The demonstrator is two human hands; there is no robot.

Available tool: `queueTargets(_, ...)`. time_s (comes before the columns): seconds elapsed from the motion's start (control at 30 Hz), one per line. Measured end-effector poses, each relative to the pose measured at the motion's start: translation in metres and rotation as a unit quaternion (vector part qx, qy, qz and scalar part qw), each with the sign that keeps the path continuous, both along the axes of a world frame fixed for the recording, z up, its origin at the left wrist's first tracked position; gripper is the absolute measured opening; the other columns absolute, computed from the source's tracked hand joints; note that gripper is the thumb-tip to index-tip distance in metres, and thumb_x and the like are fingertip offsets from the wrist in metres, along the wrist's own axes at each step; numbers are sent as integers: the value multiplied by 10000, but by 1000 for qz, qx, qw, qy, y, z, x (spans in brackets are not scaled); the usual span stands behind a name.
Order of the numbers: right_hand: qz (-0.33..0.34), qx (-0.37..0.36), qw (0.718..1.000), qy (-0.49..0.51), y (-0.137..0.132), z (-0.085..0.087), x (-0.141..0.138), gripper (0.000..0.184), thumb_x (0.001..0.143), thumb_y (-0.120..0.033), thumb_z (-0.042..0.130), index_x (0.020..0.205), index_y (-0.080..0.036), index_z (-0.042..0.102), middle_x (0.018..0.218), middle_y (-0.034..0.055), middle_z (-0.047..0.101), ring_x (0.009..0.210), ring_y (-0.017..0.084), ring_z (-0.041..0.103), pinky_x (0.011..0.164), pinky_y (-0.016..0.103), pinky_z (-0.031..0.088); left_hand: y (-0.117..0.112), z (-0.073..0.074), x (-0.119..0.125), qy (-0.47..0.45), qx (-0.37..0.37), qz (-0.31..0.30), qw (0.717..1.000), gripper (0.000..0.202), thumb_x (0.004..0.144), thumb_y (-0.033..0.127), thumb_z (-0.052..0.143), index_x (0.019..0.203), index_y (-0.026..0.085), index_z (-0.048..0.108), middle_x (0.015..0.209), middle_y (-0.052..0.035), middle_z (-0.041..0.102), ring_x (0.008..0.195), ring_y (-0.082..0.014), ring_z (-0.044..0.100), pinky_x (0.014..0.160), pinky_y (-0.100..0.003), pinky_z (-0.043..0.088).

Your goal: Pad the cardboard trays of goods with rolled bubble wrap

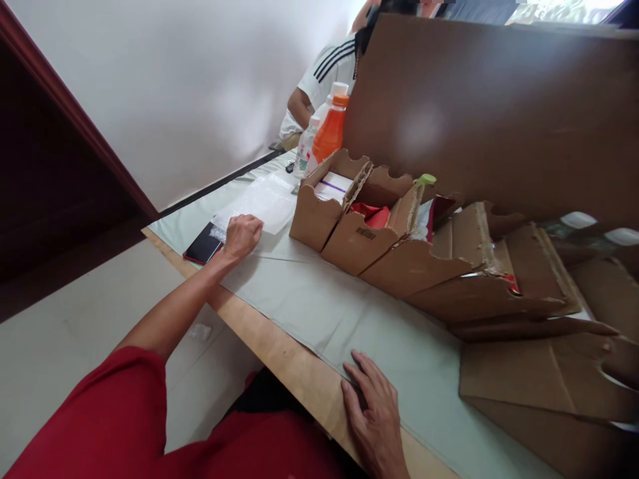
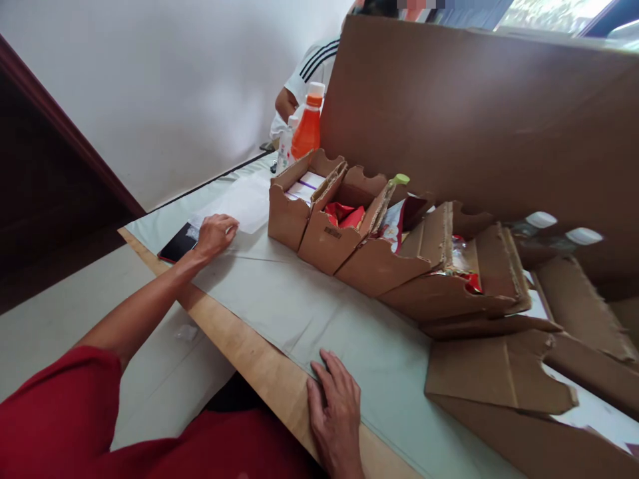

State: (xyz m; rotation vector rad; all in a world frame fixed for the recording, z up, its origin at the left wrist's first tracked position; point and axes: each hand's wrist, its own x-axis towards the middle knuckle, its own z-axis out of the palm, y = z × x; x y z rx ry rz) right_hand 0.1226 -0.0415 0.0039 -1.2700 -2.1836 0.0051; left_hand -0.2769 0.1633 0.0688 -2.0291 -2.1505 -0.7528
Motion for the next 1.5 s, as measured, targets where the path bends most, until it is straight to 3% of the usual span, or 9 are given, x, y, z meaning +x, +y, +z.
queueTargets(0.3, -1, -10, 1000, -4, 0, -2, 1, 272, 1040, -356, 500, 1191, -232, 688, 1309, 106, 725, 1225, 272, 658, 951, 433, 502, -94, -26, 44, -35, 18, -96, 995, 223, 962, 158, 530, 997, 201, 746, 1057, -103, 780, 973, -253, 708, 882, -384, 521)
queueTargets(0.47, -3, -17, 1000, 0, 0, -4, 2, 274, 1036, -366, 508, 1200, -237, 685, 1321, 104, 720, 1234, 278, 656, 966, 442, 500, -118, -36, 77, -38, -11, -204, 978, 190, 926, 133, 573, 949, 215, 743, 955, -71, 787, 902, -227, 721, 827, -353, 540)
queueTargets(0.63, -3, -17, 1000, 12, 0, -6, 2, 267, 1031, -358, 514, 1197, -244, 690, 1321, 104, 720, 1230, 284, 662, 957, 445, 509, -122, -22, 77, -35, -49, -293, 954, 65, 858, 235, 723, 914, 247, 753, 992, -8, 805, 943, -198, 732, 881, -305, 556)
queueTargets(0.77, -1, -31, 999, 7, 0, -3, 3, 264, 1020, -344, 535, 1207, -245, 693, 1334, 106, 715, 1247, 289, 656, 962, 442, 512, -88, -1, 25, -36, -42, -174, 983, 265, 924, 282, 642, 1166, 213, 726, 1195, -89, 767, 1127, -253, 690, 1028, -399, 518)
queueTargets(0.9, 4, -38, 999, 10, 0, 1, 4, 266, 1014, -330, 551, 1216, -239, 698, 1356, 107, 707, 1263, 290, 649, 965, 436, 511, -38, 6, -28, -18, -49, -4, 999, 281, 855, 211, 643, 1106, 145, 750, 1272, -206, 708, 1247, -408, 602, 1072, -587, 449)
queueTargets(1.13, -7, -31, 999, 16, 0, -5, 3, 254, 1016, -340, 545, 1183, -244, 710, 1330, 103, 722, 1233, 284, 669, 958, 448, 529, -7, 15, -50, -35, -62, 86, 994, 218, 857, 154, 559, 889, 178, 774, 1032, -144, 769, 1079, -347, 690, 988, -502, 516)
queueTargets(1.27, -21, -61, 996, 64, -4, 1, 0, 250, 1000, -360, 568, 1151, -262, 742, 1292, 97, 743, 1218, 291, 683, 975, 471, 545, -30, 33, -24, -69, -26, 44, 996, 203, 900, 205, 547, 900, 163, 745, 1062, -149, 768, 1074, -323, 697, 997, -484, 524)
queueTargets(1.37, -36, -168, 969, 178, -3, 21, -8, 255, 981, -394, 608, 1150, -272, 754, 1300, 95, 743, 1208, 284, 696, 1000, 459, 567, -68, 35, 27, -114, -28, -50, 992, 157, 917, 257, 581, 936, 195, 725, 1055, -83, 784, 936, -227, 731, 824, -344, 596)
queueTargets(1.5, -34, -403, 829, 387, 19, 49, -30, 553, 954, -582, 602, 1371, -222, 646, 1305, 158, 733, 1137, 299, 733, 890, 412, 621, -138, 19, 128, -280, 2, -233, 931, 117, 929, 214, 588, 872, 228, 690, 1045, -70, 784, 972, -200, 743, 865, -326, 611)
